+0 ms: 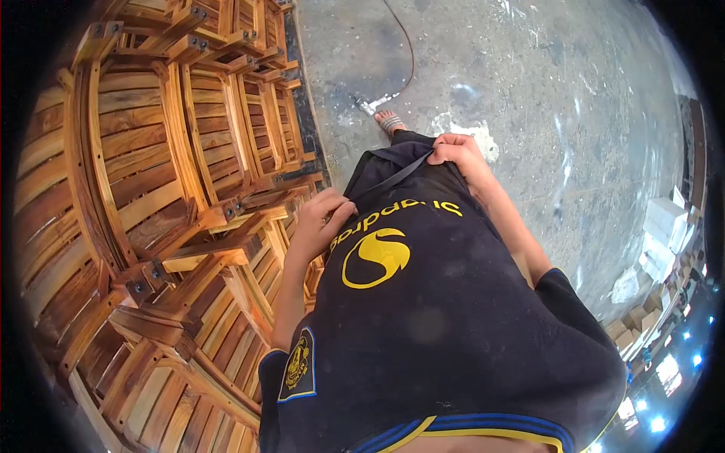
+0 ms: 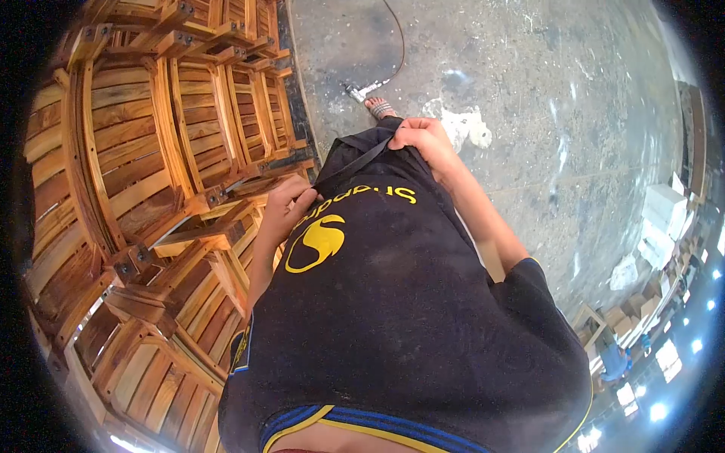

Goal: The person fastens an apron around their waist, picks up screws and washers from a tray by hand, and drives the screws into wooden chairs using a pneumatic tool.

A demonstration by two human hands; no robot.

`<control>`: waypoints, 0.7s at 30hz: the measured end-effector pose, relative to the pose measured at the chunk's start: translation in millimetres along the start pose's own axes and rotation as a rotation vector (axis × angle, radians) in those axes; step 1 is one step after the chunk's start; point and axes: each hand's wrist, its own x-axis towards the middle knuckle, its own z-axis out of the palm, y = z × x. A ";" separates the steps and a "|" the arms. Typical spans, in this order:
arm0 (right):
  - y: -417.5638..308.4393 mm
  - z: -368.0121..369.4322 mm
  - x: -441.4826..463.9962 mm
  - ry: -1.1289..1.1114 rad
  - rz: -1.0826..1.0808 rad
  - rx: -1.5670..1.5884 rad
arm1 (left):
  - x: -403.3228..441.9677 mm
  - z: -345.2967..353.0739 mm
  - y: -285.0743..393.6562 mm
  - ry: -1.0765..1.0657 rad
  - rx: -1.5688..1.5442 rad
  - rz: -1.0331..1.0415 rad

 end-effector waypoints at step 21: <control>-43.5 40.3 -6.9 -0.620 -0.086 -0.973 | -49.9 89.3 -37.2 0.300 -0.561 -0.534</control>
